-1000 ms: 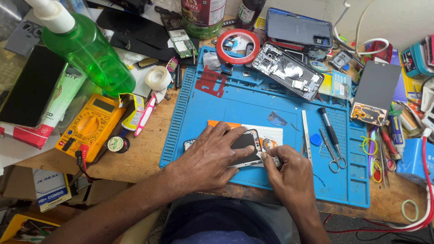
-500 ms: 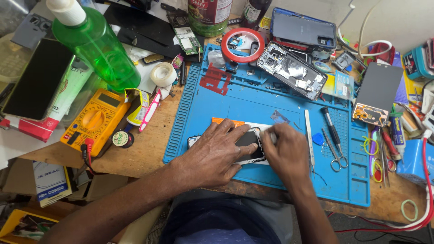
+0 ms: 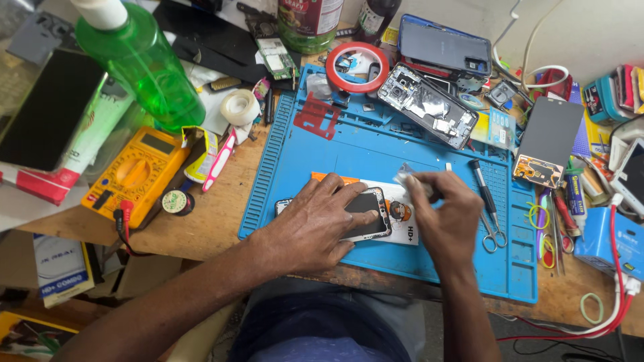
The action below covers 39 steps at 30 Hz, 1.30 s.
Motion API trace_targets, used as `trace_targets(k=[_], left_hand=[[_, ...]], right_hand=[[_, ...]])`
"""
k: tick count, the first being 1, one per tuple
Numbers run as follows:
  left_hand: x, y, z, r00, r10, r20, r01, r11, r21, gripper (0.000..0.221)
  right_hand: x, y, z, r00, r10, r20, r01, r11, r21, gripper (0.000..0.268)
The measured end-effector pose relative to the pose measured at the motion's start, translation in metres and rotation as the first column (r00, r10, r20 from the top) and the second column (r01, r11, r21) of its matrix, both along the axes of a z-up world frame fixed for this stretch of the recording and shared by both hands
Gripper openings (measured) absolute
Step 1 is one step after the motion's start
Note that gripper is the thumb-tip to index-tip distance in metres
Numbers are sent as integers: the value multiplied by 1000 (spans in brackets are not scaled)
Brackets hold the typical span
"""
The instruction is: The person disassembles a smartphone, removes the back cover, and uses a metal spudger to pry and clean the edges of the screen assembly. They then handle the internal battery and circuit board, using tweezers to manipulate small components on the board.
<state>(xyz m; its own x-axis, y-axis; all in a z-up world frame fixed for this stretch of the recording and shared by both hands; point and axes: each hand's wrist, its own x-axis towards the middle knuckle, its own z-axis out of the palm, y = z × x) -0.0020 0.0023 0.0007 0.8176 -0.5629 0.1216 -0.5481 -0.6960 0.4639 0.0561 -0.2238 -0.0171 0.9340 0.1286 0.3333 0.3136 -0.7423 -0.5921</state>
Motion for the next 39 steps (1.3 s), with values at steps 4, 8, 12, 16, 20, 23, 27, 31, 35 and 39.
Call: trace_targets(k=[4, 8, 12, 16, 20, 23, 27, 31, 35, 39], left_hand=[[1, 1, 0, 1000, -2, 31, 2, 1000, -17, 55], [2, 0, -2, 1000, -4, -7, 4, 1000, 1, 57], [2, 0, -3, 1000, -2, 4, 2, 1000, -19, 56], [2, 1, -4, 1000, -1, 26, 1, 999, -34, 56], [4, 1, -5, 1000, -5, 15, 6, 999, -35, 56], [4, 1, -6, 1000, -6, 19, 7, 999, -35, 56], [5, 2, -6, 1000, -14, 22, 14, 1000, -27, 54], [4, 2, -5, 999, -12, 36, 13, 1000, -24, 54], [5, 1, -5, 999, -10, 46, 11, 999, -39, 53], [6, 2, -5, 1000, -11, 18, 12, 1000, -17, 51]], right_hand=[[-26, -20, -5, 965, -107, -240, 90, 993, -80, 17], [-44, -13, -5, 933, -145, -331, 108, 986, -126, 18], [-45, 2, 3, 963, -64, -263, 29, 990, -136, 17], [-46, 6, 5, 964, -54, -260, 20, 991, -130, 18], [-43, 6, 1, 951, -75, -301, 33, 989, -142, 19], [-41, 6, 0, 961, -42, -273, -3, 987, -163, 19], [-33, 10, 2, 951, -53, -303, -5, 982, -188, 20], [-23, 16, 3, 966, -26, -256, -25, 980, -196, 21], [-24, 17, 6, 933, -119, -340, 19, 959, -283, 24], [-21, 19, 13, 944, -53, -325, -35, 965, -259, 24]])
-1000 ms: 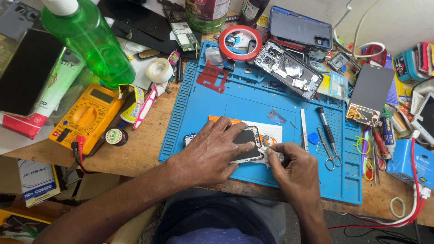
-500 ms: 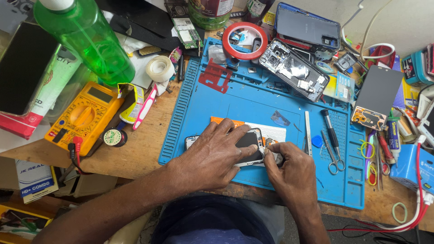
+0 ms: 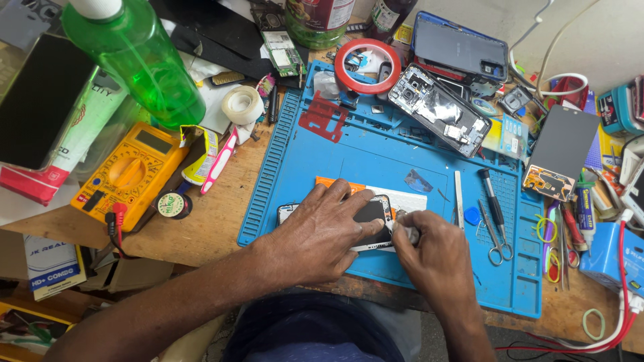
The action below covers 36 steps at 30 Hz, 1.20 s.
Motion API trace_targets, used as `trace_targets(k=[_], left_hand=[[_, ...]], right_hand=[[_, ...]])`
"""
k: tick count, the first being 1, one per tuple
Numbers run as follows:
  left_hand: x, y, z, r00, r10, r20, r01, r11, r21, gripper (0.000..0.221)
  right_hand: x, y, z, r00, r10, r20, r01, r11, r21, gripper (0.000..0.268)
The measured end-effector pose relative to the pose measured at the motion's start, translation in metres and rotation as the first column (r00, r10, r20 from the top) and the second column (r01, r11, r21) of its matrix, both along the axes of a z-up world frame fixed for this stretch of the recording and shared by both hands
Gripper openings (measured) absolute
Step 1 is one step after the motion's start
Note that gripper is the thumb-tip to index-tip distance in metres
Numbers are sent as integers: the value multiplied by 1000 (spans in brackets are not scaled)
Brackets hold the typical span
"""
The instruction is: The person disassembles a smartphone, removes the back cover, and uses a metal spudger to pry and clean the edges of the screen assembly. They then handle the internal battery and circuit board, using tweezers to manipulate small components on the board.
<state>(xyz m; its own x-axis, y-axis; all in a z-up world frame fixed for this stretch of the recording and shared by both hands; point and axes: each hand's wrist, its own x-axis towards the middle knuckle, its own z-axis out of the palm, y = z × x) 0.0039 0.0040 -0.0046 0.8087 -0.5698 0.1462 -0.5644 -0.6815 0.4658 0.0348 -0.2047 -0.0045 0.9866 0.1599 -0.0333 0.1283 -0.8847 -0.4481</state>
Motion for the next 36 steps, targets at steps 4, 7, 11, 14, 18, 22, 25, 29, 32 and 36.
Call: trace_targets(k=[4, 7, 11, 14, 18, 22, 25, 29, 32, 36], left_hand=[[0, -1, 2, 1000, -2, -10, 2, 1000, 5, 51], [0, 1, 3, 999, -4, -32, 4, 1000, 3, 50], [-2, 1, 0, 1000, 8, 6, -8, 1000, -30, 52], [0, 0, 1, 1000, -3, 2, 3, 1000, -9, 53], [0, 1, 3, 1000, 2, -16, -2, 1000, 0, 49], [-1, 1, -1, 1000, 1, 4, -1, 1000, 7, 51], [-1, 0, 0, 1000, -2, -14, 3, 1000, 24, 49], [-1, 3, -1, 1000, 11, 12, -10, 1000, -21, 51], [-2, 1, -5, 1000, 12, 29, -12, 1000, -9, 51], [-1, 0, -2, 1000, -2, -14, 2, 1000, 14, 49]], right_hand=[[8, 3, 0, 1000, 1, -7, -1, 1000, 22, 24], [3, 2, 2, 999, -23, -23, 23, 1000, 11, 26], [6, 1, 0, 999, -32, -25, 32, 999, -21, 26], [9, 3, -4, 998, 23, 55, -23, 1000, -8, 25], [-1, 4, 3, 998, 15, 61, -15, 1000, -6, 26], [3, 7, 2, 996, 40, 81, -40, 999, 4, 24], [9, 8, -1, 999, -21, 28, 21, 1000, -1, 24], [-5, 1, 0, 998, 27, 62, -27, 1000, 1, 25], [-12, -7, -5, 1000, -14, 14, 14, 1000, -6, 26], [20, 0, -15, 993, 58, 103, -59, 998, 12, 23]])
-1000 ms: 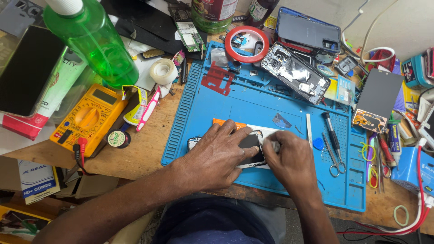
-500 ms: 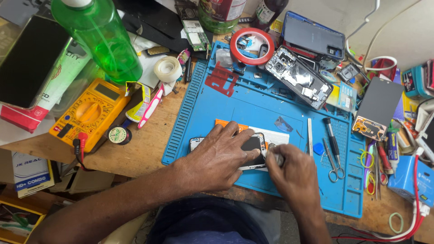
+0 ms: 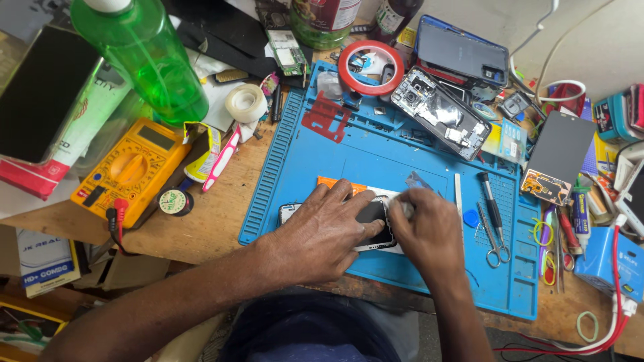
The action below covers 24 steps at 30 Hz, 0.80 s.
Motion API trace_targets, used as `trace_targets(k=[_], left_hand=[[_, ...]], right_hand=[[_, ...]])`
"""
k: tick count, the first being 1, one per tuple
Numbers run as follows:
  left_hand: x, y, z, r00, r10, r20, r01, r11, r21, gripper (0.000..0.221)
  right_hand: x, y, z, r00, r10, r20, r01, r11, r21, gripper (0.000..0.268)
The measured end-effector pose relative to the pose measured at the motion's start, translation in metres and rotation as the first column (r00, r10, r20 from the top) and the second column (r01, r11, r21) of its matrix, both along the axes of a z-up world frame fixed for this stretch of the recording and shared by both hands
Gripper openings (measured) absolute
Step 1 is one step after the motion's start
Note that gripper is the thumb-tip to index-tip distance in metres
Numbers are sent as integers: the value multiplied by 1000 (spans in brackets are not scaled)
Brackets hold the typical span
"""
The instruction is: The person disassembles a smartphone, removes the back cover, and uses a metal spudger to pry and clean the edges of the screen assembly. They then handle the internal battery and circuit board, using tweezers to manipulate small components on the board.
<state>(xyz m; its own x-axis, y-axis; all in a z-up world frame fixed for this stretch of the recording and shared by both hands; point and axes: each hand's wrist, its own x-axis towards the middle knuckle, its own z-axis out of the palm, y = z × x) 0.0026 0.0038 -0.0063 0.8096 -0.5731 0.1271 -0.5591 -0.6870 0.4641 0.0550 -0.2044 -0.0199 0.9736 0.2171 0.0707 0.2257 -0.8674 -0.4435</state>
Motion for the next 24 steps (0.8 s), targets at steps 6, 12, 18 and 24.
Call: trace_targets(k=[6, 12, 18, 24], left_hand=[[-1, 2, 2, 999, 9, 43, -8, 999, -36, 48], [0, 0, 0, 999, -3, -44, 3, 1000, 12, 51], [-3, 7, 5, 999, -28, 25, 30, 998, -56, 55], [-5, 17, 0, 997, -75, -31, 72, 995, -72, 54]], right_hand=[[-21, 2, 13, 996, -68, -63, 66, 997, -39, 25], [-1, 3, 4, 998, -30, -47, 30, 1000, -2, 22], [17, -7, 0, 997, 73, -38, -68, 990, 125, 17], [7, -23, 15, 993, 103, -59, -92, 983, 159, 15]])
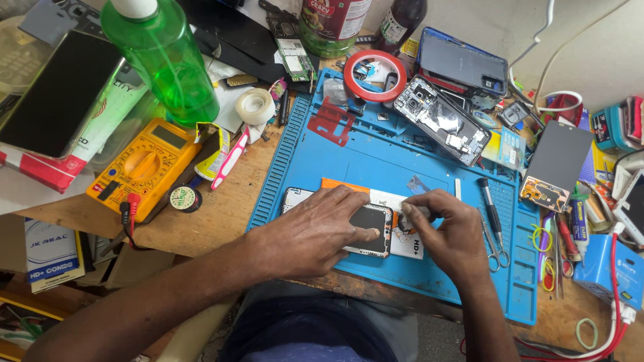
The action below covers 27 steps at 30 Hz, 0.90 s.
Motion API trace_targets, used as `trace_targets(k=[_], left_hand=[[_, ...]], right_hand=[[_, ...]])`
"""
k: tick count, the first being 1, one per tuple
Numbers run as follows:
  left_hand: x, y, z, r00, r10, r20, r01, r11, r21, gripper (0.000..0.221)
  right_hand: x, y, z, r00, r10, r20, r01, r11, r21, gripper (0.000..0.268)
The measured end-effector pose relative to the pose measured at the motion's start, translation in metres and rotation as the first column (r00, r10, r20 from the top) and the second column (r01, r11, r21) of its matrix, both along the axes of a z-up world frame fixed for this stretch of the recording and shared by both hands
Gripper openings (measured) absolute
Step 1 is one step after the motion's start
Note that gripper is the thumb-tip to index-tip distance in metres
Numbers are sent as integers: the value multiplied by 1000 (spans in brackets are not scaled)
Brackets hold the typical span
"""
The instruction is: The person disassembles a smartphone, removes the back cover, and uses a metal spudger to pry and clean the edges of the screen assembly. They then handle the internal battery and circuit board, using tweezers to manipulate small components on the board.
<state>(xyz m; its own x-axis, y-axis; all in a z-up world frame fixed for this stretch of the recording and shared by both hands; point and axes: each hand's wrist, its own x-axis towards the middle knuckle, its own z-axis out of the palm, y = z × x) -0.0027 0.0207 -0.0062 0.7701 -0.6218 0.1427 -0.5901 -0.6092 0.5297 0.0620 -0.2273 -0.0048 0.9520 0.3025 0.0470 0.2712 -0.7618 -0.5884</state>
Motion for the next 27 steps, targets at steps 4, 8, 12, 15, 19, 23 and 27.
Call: trace_targets(k=[4, 8, 12, 15, 19, 23, 27], left_hand=[[-5, -2, -5, 997, 21, 80, -25, 998, 52, 47], [-8, -3, -8, 991, 41, 124, -39, 999, -18, 43], [-11, -3, -7, 989, 47, 142, -50, 999, 16, 50], [-17, -5, -5, 980, 53, 193, -64, 997, 49, 47], [-25, -11, -3, 963, 75, 260, -93, 994, 61, 42], [-31, -8, -10, 953, 66, 297, -95, 992, 84, 47], [-31, -3, -23, 967, 9, 254, -29, 997, 76, 48]], right_hand=[[-6, 9, 2, 990, 125, 71, -119, 990, -79, 13], [-4, 16, 5, 969, 219, 115, -201, 967, -154, 10], [10, 21, 12, 918, 384, 103, -370, 920, -131, 8], [19, 33, 13, 839, 522, 150, -493, 848, -194, 7], [21, 47, 13, 778, 605, 170, -577, 795, -189, 11], [18, 24, 31, 883, 466, -49, -460, 843, -277, 11], [11, -5, 38, 950, 292, -114, -310, 927, -211, 14]])
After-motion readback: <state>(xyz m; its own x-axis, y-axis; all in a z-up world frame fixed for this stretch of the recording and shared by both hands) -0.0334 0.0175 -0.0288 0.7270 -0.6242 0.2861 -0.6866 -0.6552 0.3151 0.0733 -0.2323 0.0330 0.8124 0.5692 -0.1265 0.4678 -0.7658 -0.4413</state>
